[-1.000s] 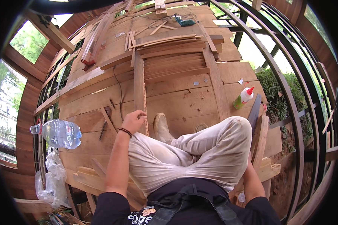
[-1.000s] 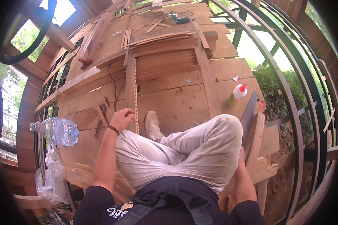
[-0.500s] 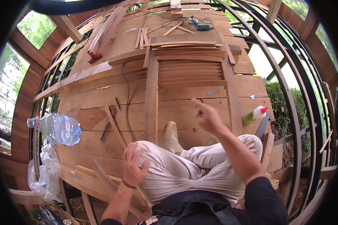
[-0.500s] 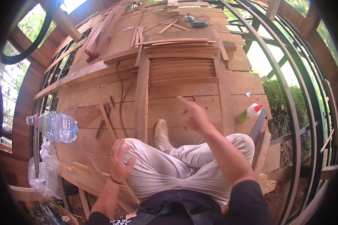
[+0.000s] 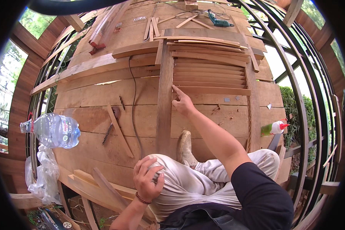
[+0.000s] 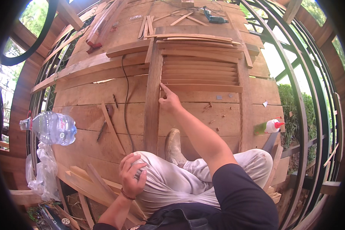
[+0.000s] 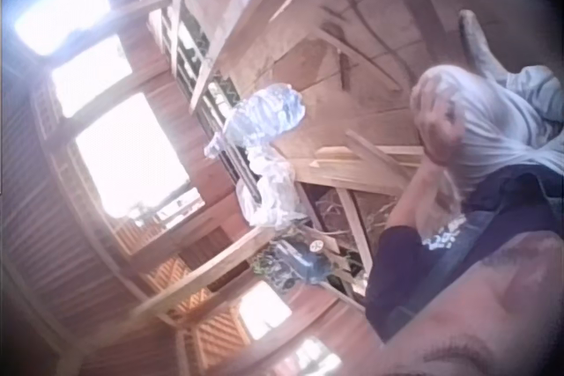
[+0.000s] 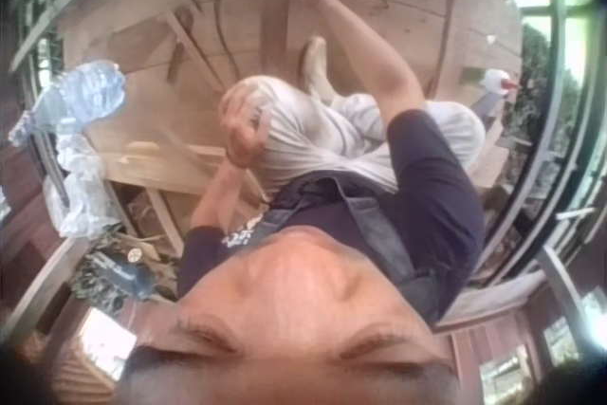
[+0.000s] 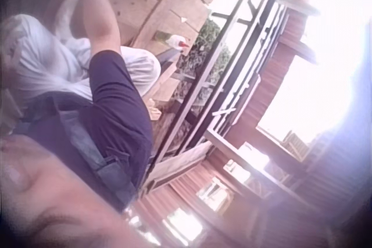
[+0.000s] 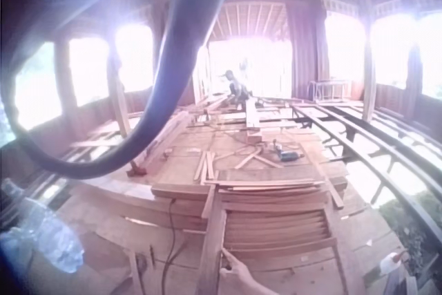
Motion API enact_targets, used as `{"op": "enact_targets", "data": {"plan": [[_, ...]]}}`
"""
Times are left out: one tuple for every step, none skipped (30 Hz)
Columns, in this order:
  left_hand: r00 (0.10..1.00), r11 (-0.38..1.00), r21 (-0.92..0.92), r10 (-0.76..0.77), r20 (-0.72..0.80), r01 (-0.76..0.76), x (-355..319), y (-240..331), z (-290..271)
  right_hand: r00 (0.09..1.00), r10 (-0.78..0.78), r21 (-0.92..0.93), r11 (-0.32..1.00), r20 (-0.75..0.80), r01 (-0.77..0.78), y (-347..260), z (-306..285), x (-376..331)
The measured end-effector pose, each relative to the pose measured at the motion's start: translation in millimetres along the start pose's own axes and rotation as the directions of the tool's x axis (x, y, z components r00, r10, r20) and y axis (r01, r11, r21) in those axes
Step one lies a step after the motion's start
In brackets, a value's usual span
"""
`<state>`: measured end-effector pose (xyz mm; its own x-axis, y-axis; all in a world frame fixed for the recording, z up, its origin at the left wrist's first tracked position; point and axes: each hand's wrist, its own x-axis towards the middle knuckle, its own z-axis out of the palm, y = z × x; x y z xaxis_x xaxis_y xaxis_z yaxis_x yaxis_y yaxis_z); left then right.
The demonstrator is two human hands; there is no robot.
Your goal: The person sits on a wooden floor and assembles a wooden structure by applying glue to thin wooden strips and inserting them into a frame. The person uses a hand saw to trim the strips flush with the frame.
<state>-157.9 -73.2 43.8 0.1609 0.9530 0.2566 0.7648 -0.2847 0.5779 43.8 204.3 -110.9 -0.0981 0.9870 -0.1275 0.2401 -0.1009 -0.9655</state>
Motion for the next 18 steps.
{"op": "enact_targets", "data": {"plan": [[1.000,1.000,0.002,-0.004,0.004,0.004,0,0,0,1.000,0.019,0.065,0.998,0.020,-0.020,1,1,0],[1.000,1.000,0.004,-0.008,0.009,0.008,1,0,0,0.999,0.037,0.130,0.991,0.040,-0.042,2,3,-2],[1.000,1.000,0.004,-0.009,0.012,0.009,1,0,0,0.997,0.051,0.193,0.979,0.058,-0.062,1,4,-5],[1.000,1.000,0.003,-0.012,0.018,0.012,2,0,0,0.997,0.054,0.224,0.972,0.061,-0.067,4,5,-7],[1.000,1.000,0.001,-0.014,0.024,0.014,3,1,0,0.996,0.057,0.254,0.964,0.064,-0.071,6,6,-10],[1.000,1.000,0.002,-0.013,0.027,0.013,4,1,0,0.996,0.054,0.286,0.956,0.066,-0.071,7,7,-12],[0.999,1.000,0.002,-0.016,0.029,0.016,5,1,0,0.995,0.075,0.305,0.948,0.073,-0.093,8,7,-15],[0.999,1.000,0.003,-0.019,0.032,0.019,5,2,1,0.992,0.095,0.325,0.939,0.079,-0.116,9,7,-19],[0.999,1.000,0.007,-0.022,0.032,0.021,5,2,0,0.990,0.111,0.345,0.929,0.088,-0.134,8,7,-20],[0.999,1.000,0.012,-0.021,0.030,0.020,4,2,0,0.984,0.144,0.354,0.919,0.108,-0.173,6,6,-21],[0.999,1.000,0.017,-0.020,0.028,0.019,3,2,0,0.976,0.176,0.362,0.908,0.128,-0.211,5,2,-23],[0.999,1.000,0.021,-0.020,0.028,0.019,2,1,1,0.966,0.210,0.369,0.895,0.149,-0.252,2,-1,-25],[0.999,1.000,0.022,-0.021,0.029,0.020,2,1,1,0.977,0.188,0.386,0.897,0.104,-0.214,-3,-2,-24],[0.999,1.000,0.023,-0.022,0.029,0.021,2,1,0,0.984,0.166,0.402,0.899,0.059,-0.175,-8,-4,-21],[0.999,1.000,0.021,-0.023,0.032,0.023,2,2,0,0.989,0.146,0.414,0.900,0.012,-0.138,-13,-7,-19],[0.999,1.000,0.021,-0.023,0.034,0.022,3,2,0,0.989,0.142,0.430,0.892,0.032,-0.142,-18,-9,-16],[0.999,1.000,0.021,-0.023,0.036,0.022,4,2,0,0.989,0.137,0.446,0.883,0.052,-0.146,-23,-11,-14],[0.999,1.000,0.022,-0.019,0.035,0.018,5,2,0,0.989,0.128,0.463,0.874,0.070,-0.145,-26,-13,-9]]}}
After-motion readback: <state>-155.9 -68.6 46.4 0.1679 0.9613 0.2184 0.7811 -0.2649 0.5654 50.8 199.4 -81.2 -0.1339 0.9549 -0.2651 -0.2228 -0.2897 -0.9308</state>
